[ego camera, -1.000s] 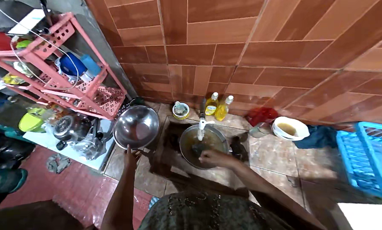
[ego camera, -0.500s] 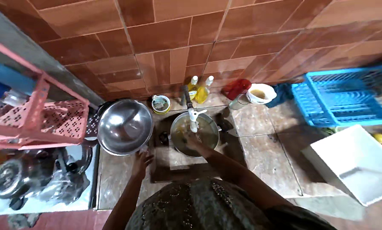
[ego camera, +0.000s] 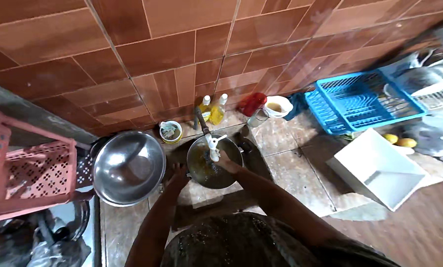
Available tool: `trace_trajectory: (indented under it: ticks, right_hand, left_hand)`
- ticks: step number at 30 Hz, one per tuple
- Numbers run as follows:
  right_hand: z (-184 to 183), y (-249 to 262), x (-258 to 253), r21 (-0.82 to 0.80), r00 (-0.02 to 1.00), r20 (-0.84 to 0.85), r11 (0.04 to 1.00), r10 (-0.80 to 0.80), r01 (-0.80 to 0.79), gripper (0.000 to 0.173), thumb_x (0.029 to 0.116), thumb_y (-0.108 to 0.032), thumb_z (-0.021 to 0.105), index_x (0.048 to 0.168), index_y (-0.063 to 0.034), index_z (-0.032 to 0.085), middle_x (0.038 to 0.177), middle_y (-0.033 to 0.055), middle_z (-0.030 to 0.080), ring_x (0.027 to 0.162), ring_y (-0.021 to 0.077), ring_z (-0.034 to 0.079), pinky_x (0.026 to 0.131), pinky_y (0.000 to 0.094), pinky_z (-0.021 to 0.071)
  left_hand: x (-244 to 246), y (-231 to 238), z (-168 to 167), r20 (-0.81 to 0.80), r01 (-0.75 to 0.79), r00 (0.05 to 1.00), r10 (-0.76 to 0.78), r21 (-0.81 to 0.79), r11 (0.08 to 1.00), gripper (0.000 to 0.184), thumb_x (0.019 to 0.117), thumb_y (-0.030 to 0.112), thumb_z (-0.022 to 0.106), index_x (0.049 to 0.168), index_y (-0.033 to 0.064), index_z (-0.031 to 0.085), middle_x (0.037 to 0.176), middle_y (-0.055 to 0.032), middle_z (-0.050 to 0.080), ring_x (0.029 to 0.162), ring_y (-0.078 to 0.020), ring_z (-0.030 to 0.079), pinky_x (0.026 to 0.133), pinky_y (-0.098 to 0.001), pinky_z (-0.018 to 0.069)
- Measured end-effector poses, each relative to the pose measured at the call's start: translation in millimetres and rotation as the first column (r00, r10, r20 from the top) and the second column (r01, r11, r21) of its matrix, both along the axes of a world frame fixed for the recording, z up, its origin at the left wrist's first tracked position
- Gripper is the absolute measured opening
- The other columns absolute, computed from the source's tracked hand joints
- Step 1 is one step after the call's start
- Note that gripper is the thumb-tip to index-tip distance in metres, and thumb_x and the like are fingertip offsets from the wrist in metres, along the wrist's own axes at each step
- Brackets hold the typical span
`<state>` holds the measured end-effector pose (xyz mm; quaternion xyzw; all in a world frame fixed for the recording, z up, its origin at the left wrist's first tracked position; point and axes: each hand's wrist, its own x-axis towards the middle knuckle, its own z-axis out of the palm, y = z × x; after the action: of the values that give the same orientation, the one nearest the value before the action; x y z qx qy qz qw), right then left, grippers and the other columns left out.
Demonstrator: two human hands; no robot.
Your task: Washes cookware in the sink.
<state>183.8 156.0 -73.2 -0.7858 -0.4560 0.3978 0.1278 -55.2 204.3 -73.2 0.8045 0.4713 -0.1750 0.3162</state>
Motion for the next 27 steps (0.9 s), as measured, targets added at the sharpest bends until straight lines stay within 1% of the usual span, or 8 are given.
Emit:
trace_trajectory:
  ticks: [3, 6, 10, 13, 18, 20, 24, 27]
  right_hand:
    - [-51, -1, 2, -0.108, 0.995, -0.025, 0.989, 0.095, -0.097, 0.071, 0.0941, -0.035, 0.07, 0.157, -0.014, 0.043, 0.166, 0.0178, 0.029, 0.153, 0.0462, 0.021, 0.119, 0.0655, 0.0259]
    - [-81, -6, -25, -0.126, 0.966, 0.007, 0.959, 0.257, -0.255, 0.061, 0.0987, -0.027, 0.059, 0.157, -0.0275, 0.041, 0.164, 0.0173, 0.033, 0.148, 0.0468, 0.032, 0.11, 0.0676, 0.0401]
    - [-54, -17, -58, -0.004, 0.737, 0.01, 0.737, 0.676, -0.676, 0.045, 0.1018, -0.005, 0.052, 0.146, -0.0032, 0.053, 0.154, 0.0283, 0.042, 0.143, 0.0494, 0.039, 0.111, 0.0652, 0.039]
    - [-50, -21, -71, 0.181, 0.59, 0.115, 0.567, 0.799, -0.803, 0.036, 0.0996, -0.002, 0.054, 0.134, -0.0052, 0.063, 0.14, 0.0233, 0.055, 0.135, 0.0458, 0.046, 0.108, 0.0614, 0.044]
    - [-35, 20, -70, 0.186, 0.673, 0.056, 0.654, 0.738, -0.733, 0.037, 0.1059, -0.007, 0.047, 0.14, -0.0049, 0.059, 0.155, 0.0269, 0.043, 0.143, 0.0499, 0.038, 0.114, 0.0664, 0.035]
    - [-51, 16, -53, 0.322, 0.771, 0.031, 0.724, 0.636, -0.61, 0.036, 0.1066, -0.011, 0.047, 0.139, -0.0038, 0.06, 0.152, 0.0265, 0.047, 0.143, 0.0487, 0.039, 0.115, 0.0675, 0.032]
    - [1, -16, -8, 0.154, 0.907, -0.175, 0.921, 0.382, -0.358, 0.044, 0.109, -0.02, 0.047, 0.15, -0.0058, 0.049, 0.159, 0.0124, 0.044, 0.149, 0.0255, 0.038, 0.124, 0.0421, 0.0299]
    - [-38, -27, 7, -0.034, 0.815, 0.128, 0.823, 0.566, -0.566, 0.032, 0.1013, -0.003, 0.054, 0.131, 0.0005, 0.064, 0.146, 0.0177, 0.054, 0.138, 0.0392, 0.047, 0.112, 0.0594, 0.0399]
  left_hand:
    - [9, -6, -2, -0.065, -0.034, 0.997, 0.032, -0.024, 0.999, 0.07, 0.0908, 0.04, 0.073, 0.149, 0.0072, 0.051, 0.163, -0.029, 0.026, 0.151, -0.0482, 0.023, 0.12, -0.0597, 0.0293]
    - [23, -18, 8, -0.167, -0.031, 0.986, 0.018, -0.072, 0.997, 0.061, 0.0946, 0.036, 0.065, 0.146, 0.0048, 0.054, 0.157, -0.0223, 0.041, 0.146, -0.041, 0.037, 0.114, -0.0606, 0.0383]
    - [21, -39, 28, -0.263, -0.11, 0.963, 0.063, -0.17, 0.979, 0.06, 0.0953, 0.042, 0.066, 0.142, 0.0047, 0.058, 0.151, -0.0202, 0.05, 0.142, -0.038, 0.044, 0.114, -0.0612, 0.0371]
    - [-13, -58, 12, -0.169, -0.118, 0.98, 0.105, -0.068, 0.991, 0.058, 0.0877, 0.047, 0.07, 0.132, 0.0101, 0.067, 0.146, -0.0177, 0.054, 0.14, -0.0372, 0.045, 0.111, -0.0604, 0.0415]
    - [-32, -68, 35, -0.239, -0.103, 0.965, 0.11, 0.04, 0.994, 0.066, 0.0847, 0.051, 0.072, 0.136, 0.0094, 0.064, 0.151, -0.0154, 0.05, 0.142, -0.0375, 0.042, 0.111, -0.059, 0.0404]
    - [-28, -66, 55, -0.308, -0.082, 0.946, 0.097, 0.063, 0.995, 0.066, 0.0847, 0.048, 0.072, 0.137, 0.0085, 0.063, 0.153, -0.0151, 0.048, 0.143, -0.0375, 0.041, 0.109, -0.0607, 0.0415]
    - [-15, -66, 80, -0.385, -0.031, 0.92, 0.067, 0.098, 0.995, 0.062, 0.0836, 0.041, 0.074, 0.134, 0.0071, 0.064, 0.15, -0.0153, 0.05, 0.142, -0.0379, 0.042, 0.102, -0.0581, 0.0489]
    - [-3, -65, 91, -0.44, -0.028, 0.896, 0.055, 0.069, 0.997, 0.062, 0.0852, 0.042, 0.075, 0.135, 0.007, 0.063, 0.152, -0.015, 0.048, 0.143, -0.0381, 0.041, 0.1, -0.0594, 0.0509]
